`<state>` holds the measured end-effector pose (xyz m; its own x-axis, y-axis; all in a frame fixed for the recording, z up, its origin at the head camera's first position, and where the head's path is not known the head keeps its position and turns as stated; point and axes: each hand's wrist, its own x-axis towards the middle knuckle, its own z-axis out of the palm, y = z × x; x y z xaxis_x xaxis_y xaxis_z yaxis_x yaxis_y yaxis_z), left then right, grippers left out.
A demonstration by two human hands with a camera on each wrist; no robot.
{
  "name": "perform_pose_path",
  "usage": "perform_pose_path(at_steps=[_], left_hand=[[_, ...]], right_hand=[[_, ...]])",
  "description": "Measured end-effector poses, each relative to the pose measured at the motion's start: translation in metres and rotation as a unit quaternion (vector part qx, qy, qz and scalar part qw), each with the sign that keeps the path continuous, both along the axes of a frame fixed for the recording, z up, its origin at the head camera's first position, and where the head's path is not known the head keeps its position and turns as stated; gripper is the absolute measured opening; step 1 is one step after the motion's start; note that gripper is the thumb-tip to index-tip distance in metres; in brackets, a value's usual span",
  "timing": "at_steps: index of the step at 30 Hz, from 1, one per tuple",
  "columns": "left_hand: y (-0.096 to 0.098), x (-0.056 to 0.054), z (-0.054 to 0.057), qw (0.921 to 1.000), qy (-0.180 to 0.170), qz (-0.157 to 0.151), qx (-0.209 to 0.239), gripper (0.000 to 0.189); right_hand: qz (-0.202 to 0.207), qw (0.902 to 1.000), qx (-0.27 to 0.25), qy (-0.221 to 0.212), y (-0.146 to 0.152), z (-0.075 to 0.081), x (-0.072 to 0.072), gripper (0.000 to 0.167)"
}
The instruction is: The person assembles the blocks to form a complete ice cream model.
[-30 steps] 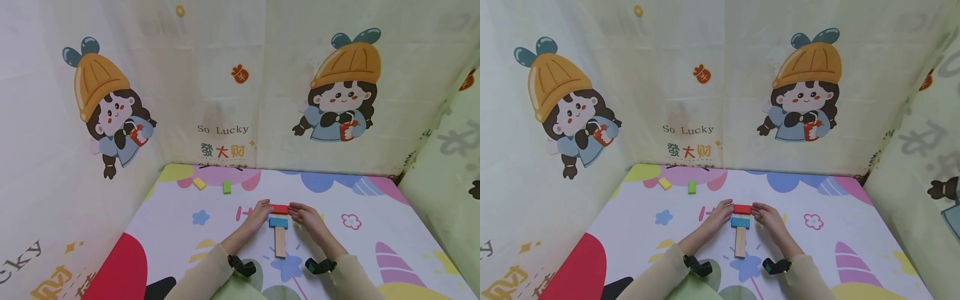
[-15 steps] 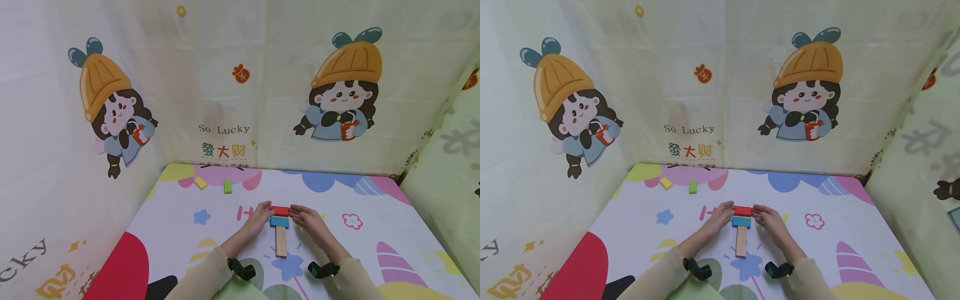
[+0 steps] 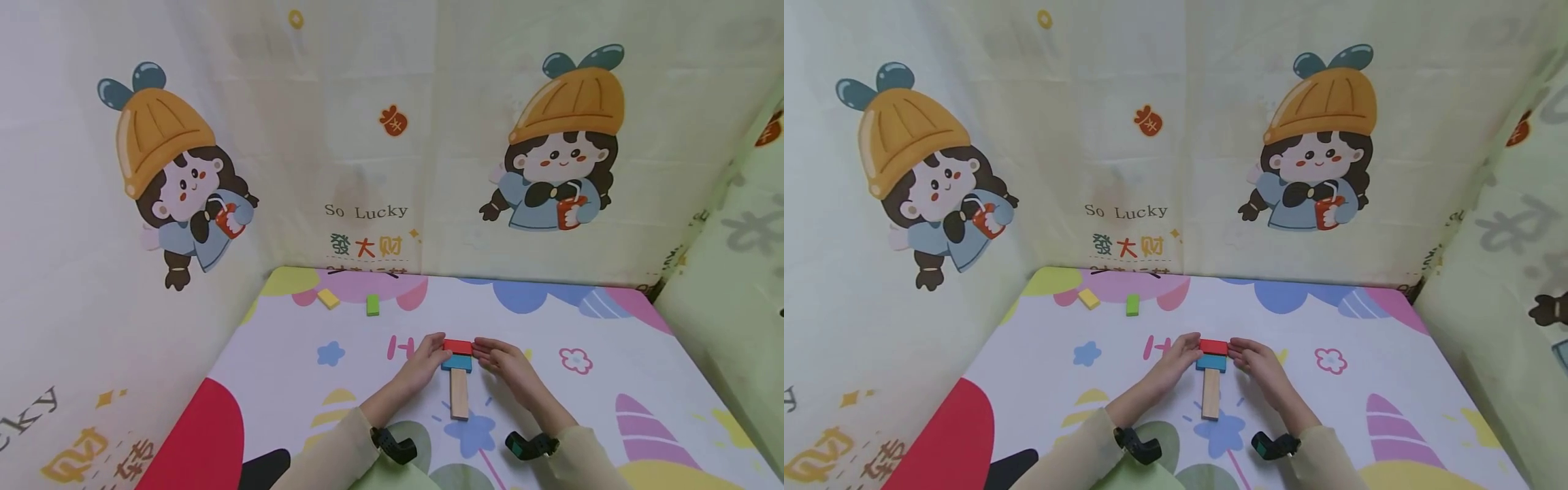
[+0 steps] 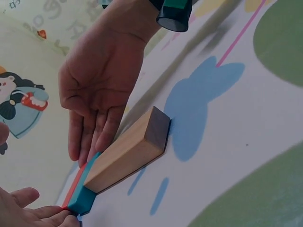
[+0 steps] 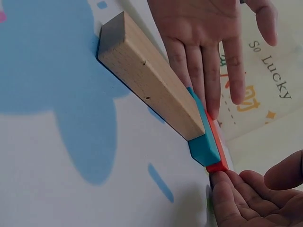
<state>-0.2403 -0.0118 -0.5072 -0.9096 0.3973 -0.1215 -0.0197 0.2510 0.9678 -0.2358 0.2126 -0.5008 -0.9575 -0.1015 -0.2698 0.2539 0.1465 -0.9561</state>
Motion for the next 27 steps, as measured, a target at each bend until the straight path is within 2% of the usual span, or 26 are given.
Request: perform_pose_path(at_steps=[7, 16, 20, 23, 27], left_hand=[[0.0, 0.005, 0.001, 1.0, 0.005, 0.004, 0.001, 0.061], [0.002, 0.013, 0.001, 1.0, -0.006, -0.002, 0.004, 0.063], [0.002, 0.014, 0.0, 1.0, -0.003, -0.005, 0.003, 0.065], [0.0, 0.012, -0.001, 0.9999, 0.007, 0.003, -0.011, 0.061], [-0.004, 0.005, -0.005, 0.9985, 0.026, 0.021, -0.044, 0.053]], right_hand=[[0.0, 1.0, -0.002, -0.002, -0.001, 0.0, 0.003, 0.048], [-0.002, 0.9999, 0.01, 0.005, -0.001, -0.005, 0.007, 0.047], [0.009, 0.9984, 0.045, 0.032, -0.001, -0.007, 0.008, 0.046], [0.025, 0.9882, 0.129, 0.078, -0.003, -0.007, 0.012, 0.042], [0.049, 0.9548, 0.25, 0.152, -0.004, -0.007, 0.015, 0.037]])
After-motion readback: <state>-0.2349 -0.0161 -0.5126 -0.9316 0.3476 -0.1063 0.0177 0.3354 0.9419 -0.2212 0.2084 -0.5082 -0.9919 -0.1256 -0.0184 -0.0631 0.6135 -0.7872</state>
